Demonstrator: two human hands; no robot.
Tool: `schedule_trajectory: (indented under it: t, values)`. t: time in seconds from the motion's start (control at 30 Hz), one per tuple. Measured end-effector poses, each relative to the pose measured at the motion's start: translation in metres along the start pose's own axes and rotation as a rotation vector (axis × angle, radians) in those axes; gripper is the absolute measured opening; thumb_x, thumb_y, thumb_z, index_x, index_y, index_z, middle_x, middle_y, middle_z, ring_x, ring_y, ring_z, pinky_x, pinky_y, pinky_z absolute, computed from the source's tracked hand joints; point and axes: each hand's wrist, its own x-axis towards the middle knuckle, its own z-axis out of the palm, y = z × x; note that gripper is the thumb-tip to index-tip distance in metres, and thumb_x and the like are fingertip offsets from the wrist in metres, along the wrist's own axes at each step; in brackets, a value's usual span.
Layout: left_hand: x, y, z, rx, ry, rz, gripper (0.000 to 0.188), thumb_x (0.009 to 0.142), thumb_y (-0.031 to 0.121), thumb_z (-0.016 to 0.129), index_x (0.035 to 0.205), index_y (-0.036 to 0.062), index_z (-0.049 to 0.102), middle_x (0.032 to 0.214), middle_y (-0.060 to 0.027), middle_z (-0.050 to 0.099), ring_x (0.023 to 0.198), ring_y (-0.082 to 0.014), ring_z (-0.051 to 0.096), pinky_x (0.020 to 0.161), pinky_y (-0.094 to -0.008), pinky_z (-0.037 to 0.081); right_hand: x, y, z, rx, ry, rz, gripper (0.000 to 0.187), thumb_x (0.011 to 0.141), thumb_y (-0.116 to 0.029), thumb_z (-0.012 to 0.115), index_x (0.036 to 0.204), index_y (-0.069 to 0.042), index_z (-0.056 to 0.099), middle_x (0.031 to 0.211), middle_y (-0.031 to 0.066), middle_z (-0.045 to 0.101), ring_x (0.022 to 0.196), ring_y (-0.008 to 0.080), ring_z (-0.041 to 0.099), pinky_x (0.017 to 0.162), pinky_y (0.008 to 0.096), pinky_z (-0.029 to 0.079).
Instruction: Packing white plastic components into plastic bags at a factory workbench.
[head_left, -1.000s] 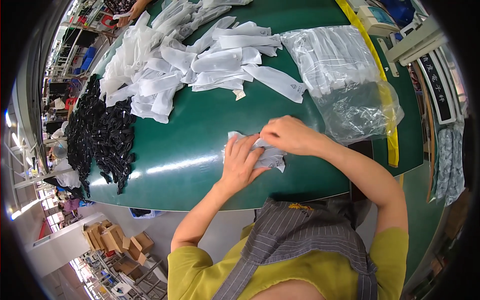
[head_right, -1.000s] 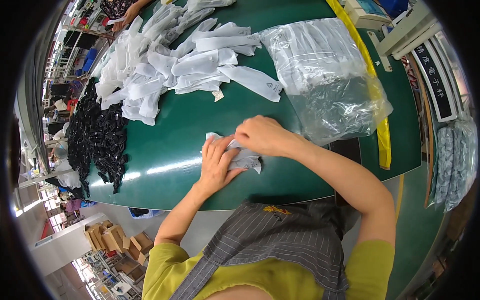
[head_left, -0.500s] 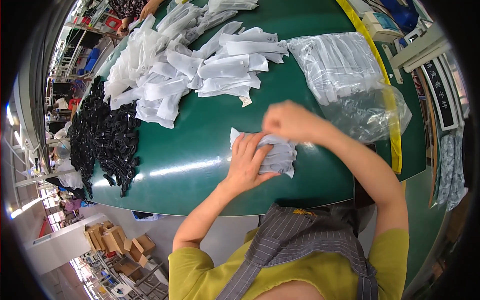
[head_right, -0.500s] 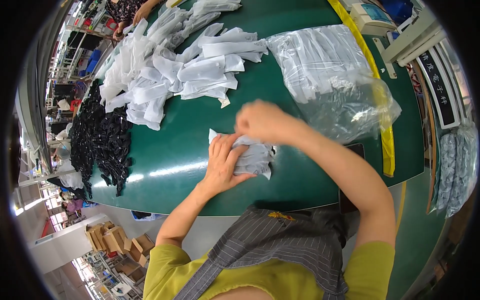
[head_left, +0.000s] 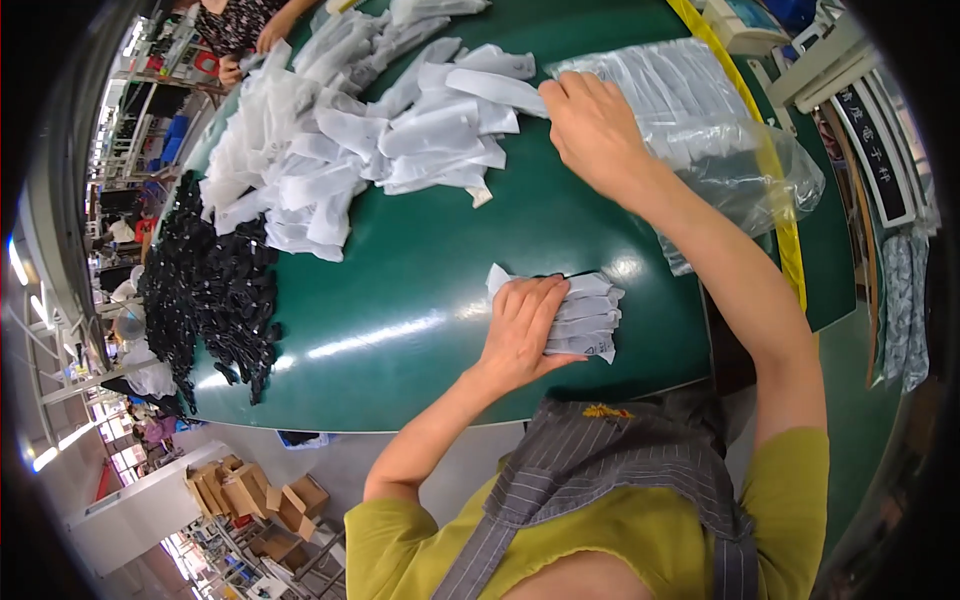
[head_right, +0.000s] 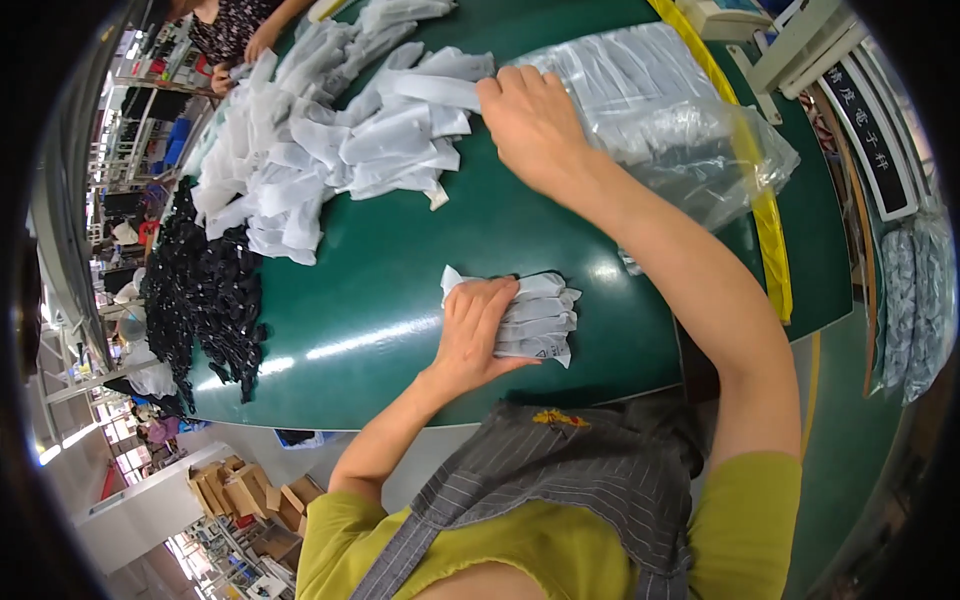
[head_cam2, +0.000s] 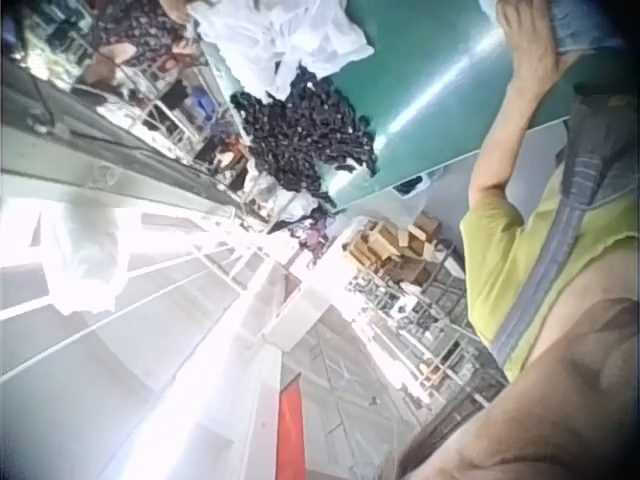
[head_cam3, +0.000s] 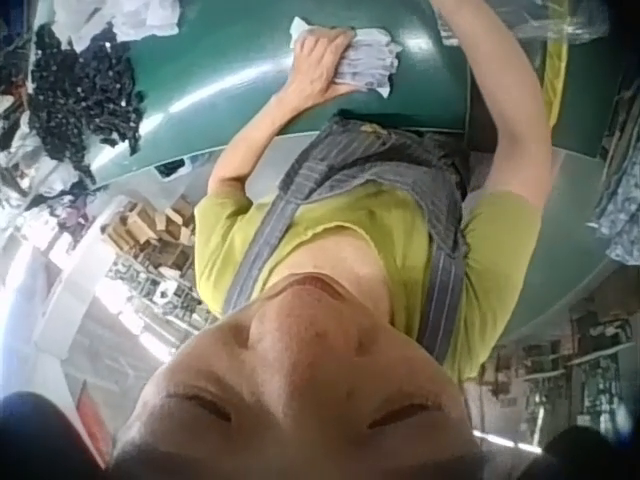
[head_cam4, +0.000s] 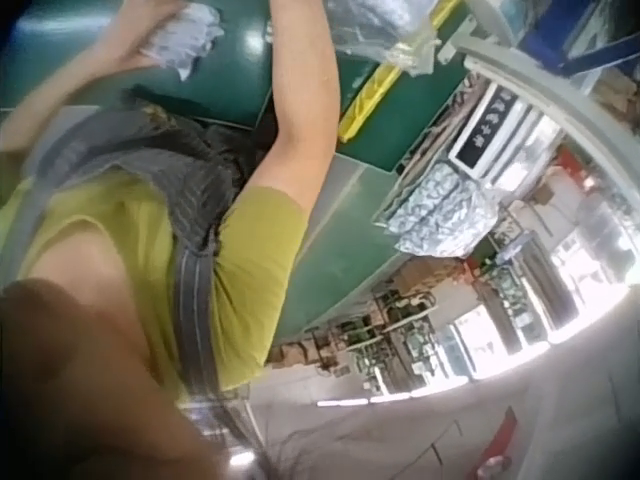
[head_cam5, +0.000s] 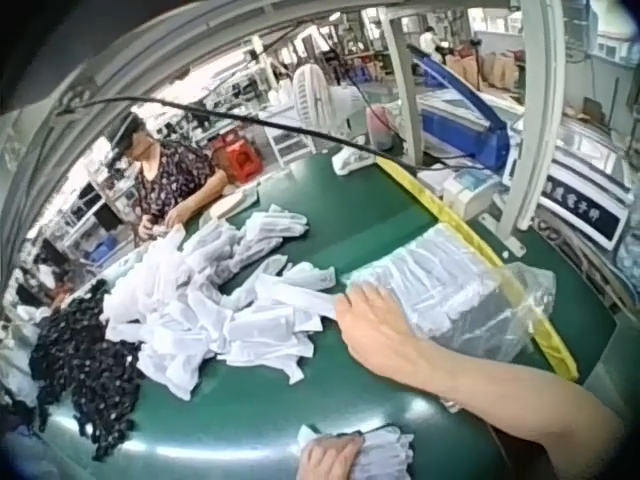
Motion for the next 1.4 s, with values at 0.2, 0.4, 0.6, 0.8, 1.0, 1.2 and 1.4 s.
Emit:
schedule_trajectory:
  t: [0.2, 0.4, 0.6, 0.8, 1.0, 1.2, 1.4]
  values:
    - [-0.01, -0.001, -0.007, 0.048, -0.057, 0.008, 0.105, 0.058, 0.055, 0.084, 0.138, -0.0013, 0.046, 0.149, -0.0261, 0.035, 0.14, -0.047, 0.031, 0.111, -0.0565, 0.029, -0.118, -0.039, -0.027, 0.244, -0.317, -0.188, 0.025, 0.071, -0.005, 0.064, 0.095, -0.001, 0.061, 0.097, 0.0123, 0.056, 0.096, 0.0286, 0.053, 0.077, 0.039, 0.043]
    - [-0.009, -0.014, 0.004, -0.015, -0.008, 0.063, 0.11, 0.056, 0.054, 0.083, 0.141, -0.0026, 0.043, 0.145, -0.0249, 0.039, 0.136, -0.0463, 0.036, 0.108, -0.057, 0.033, -0.149, -0.06, -0.059, 0.48, -0.551, -0.076, 0.074, 0.073, -0.025, 0.079, 0.132, 0.006, 0.046, 0.13, 0.0258, 0.048, 0.122, 0.0387, 0.047, 0.105, 0.0475, 0.037]
    - [0.002, -0.003, 0.004, 0.068, -0.021, 0.006, 0.111, 0.062, 0.053, 0.08, 0.145, -0.0052, 0.034, 0.142, -0.0246, 0.041, 0.134, -0.0453, 0.038, 0.109, -0.0559, 0.031, -0.17, -0.077, -0.053, 0.212, -0.424, -0.101, 0.095, 0.068, -0.04, 0.082, 0.14, 0.004, 0.038, 0.136, 0.0305, 0.043, 0.117, 0.0394, 0.047, 0.1, 0.0486, 0.035]
    - [0.109, 0.073, -0.005, 0.027, 0.13, 0.138, 0.103, 0.069, 0.036, 0.084, 0.148, -0.0046, 0.031, 0.15, -0.0255, 0.034, 0.139, -0.0454, 0.032, 0.112, -0.0536, 0.028, -0.195, -0.093, -0.007, 0.433, -0.214, -0.068, 0.062, 0.071, -0.02, 0.066, 0.127, 0.004, 0.052, 0.118, 0.0219, 0.053, 0.109, 0.0335, 0.048, 0.083, 0.0428, 0.037]
    - [0.208, 0.071, 0.038, 0.269, 0.301, 0.137, 0.081, 0.075, 0.007, 0.07, 0.146, -0.0045, 0.033, 0.143, -0.0253, 0.041, 0.133, -0.0415, 0.039, 0.108, -0.051, 0.031, -0.221, -0.063, -0.132, 0.363, -0.265, 0.147, 0.094, 0.065, -0.028, 0.083, 0.145, -0.004, 0.039, 0.129, 0.022, 0.043, 0.116, 0.0371, 0.047, 0.093, 0.0461, 0.038]
    - [0.158, 0.063, 0.006, 0.198, 0.114, -0.108, 0.044, 0.079, -0.003, 0.061, 0.122, 0.0044, 0.057, 0.111, -0.0168, 0.061, 0.096, -0.0325, 0.062, 0.074, -0.0426, 0.05, -0.224, -0.016, -0.212, 0.122, -0.208, 0.419, 0.089, 0.068, -0.021, 0.08, 0.145, -0.003, 0.039, 0.126, 0.0214, 0.043, 0.115, 0.0381, 0.046, 0.096, 0.0475, 0.036]
    - [0.142, 0.068, -0.002, 0.052, 0.267, 0.231, 0.026, 0.083, -0.001, 0.065, 0.107, 0.0063, 0.066, 0.07, -0.0093, 0.062, 0.059, -0.0254, 0.061, 0.055, -0.0359, 0.047, -0.162, -0.002, -0.146, 0.133, -0.22, 0.37, 0.083, 0.074, -0.027, 0.075, 0.144, 0.0, 0.04, 0.123, 0.0234, 0.05, 0.113, 0.0381, 0.049, 0.095, 0.0469, 0.035]
